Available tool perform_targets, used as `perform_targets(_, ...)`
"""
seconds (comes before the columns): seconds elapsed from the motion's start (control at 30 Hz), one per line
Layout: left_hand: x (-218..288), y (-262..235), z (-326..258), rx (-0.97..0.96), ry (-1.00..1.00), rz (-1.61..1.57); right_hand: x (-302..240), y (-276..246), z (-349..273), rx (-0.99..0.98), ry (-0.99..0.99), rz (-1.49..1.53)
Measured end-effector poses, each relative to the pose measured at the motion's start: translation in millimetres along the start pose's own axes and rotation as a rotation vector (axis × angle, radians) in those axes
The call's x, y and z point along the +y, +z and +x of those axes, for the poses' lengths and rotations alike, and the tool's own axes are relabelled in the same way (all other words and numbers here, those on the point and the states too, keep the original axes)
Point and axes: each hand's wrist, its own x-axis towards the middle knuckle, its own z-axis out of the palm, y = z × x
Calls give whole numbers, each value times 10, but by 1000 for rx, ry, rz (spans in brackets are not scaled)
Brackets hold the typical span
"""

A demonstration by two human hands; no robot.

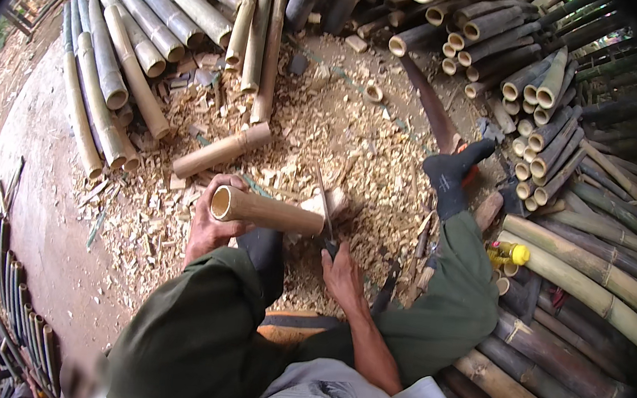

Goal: The person sits on the ground and uses a knife to shave the outer layer off a piece of bamboo held between their legs. They rotate the bamboo to smooth the surface and then place the finished piece aside.

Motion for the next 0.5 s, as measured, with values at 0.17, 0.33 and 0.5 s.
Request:
perform_targets(0.17, -209, 62, -47, 467, 134, -352, -613, -567, -160, 74, -135, 225)
perform_targets(0.33, -294, 71, -7, 273, 239, -238, -676, -625, -268, 312, -347, 454)
perform_targets(0.5, -285, 146, 43, 138, 281, -47, -184, 7, 38, 10, -12, 62)
